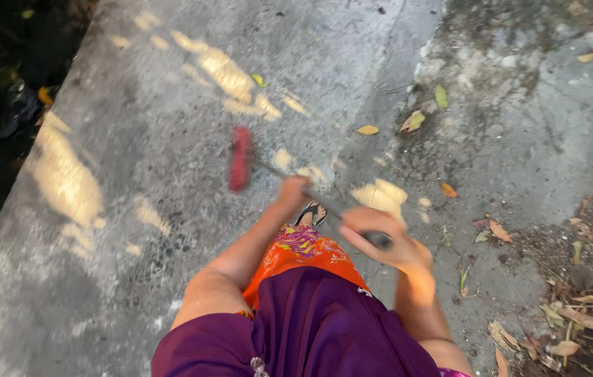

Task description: The person sweeps debris and leaves on a concrete walkway and near a garden area using a red-bristled broom.

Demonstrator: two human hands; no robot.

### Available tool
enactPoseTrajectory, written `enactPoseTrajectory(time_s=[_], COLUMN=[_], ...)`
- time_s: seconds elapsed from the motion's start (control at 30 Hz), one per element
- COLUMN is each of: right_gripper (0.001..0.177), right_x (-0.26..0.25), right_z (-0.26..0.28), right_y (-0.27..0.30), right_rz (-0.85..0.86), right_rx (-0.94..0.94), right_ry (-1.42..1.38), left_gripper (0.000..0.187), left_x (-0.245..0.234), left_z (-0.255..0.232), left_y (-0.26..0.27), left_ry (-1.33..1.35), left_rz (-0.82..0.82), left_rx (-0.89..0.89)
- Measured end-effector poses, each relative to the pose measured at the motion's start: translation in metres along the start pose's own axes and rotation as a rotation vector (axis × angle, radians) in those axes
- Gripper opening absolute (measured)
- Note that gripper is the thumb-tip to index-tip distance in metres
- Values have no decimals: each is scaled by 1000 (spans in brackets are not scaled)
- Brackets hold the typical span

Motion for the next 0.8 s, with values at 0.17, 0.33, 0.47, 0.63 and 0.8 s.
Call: enactPoseTrajectory(time_s=[0.17, 0.33, 0.47, 0.63, 0.8], right_gripper=[28, 27, 35, 14, 12], right_x=[-33, -31, -104, -155, -126], right_z=[58, 62, 108, 73, -61], right_y=[-34, -76, -46, -31, -43], right_rz=[212, 165, -69, -57, -155], right_rx=[60, 21, -2, -223, 70], right_ry=[247, 409, 522, 97, 33], left_gripper=[22, 16, 24, 56, 37], left_x=[77, 76, 31, 19, -5], left_z=[-140, -206, -260, -199, -50], left_y=[-57, -127, -130, -168, -213], left_ry=[470, 775, 510, 250, -42], left_rz=[55, 229, 108, 182, 149], left_rx=[279, 440, 497, 459, 178])
Point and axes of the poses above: each hand's wrist, its own y-axis away from the middle knuckle, its own x-axis out of the palm, z = x × y, the point moved 7 cm from there along -y, towards the middle knuckle, and after that the axes turned 1 degree about -z, right-handed, at the moved point
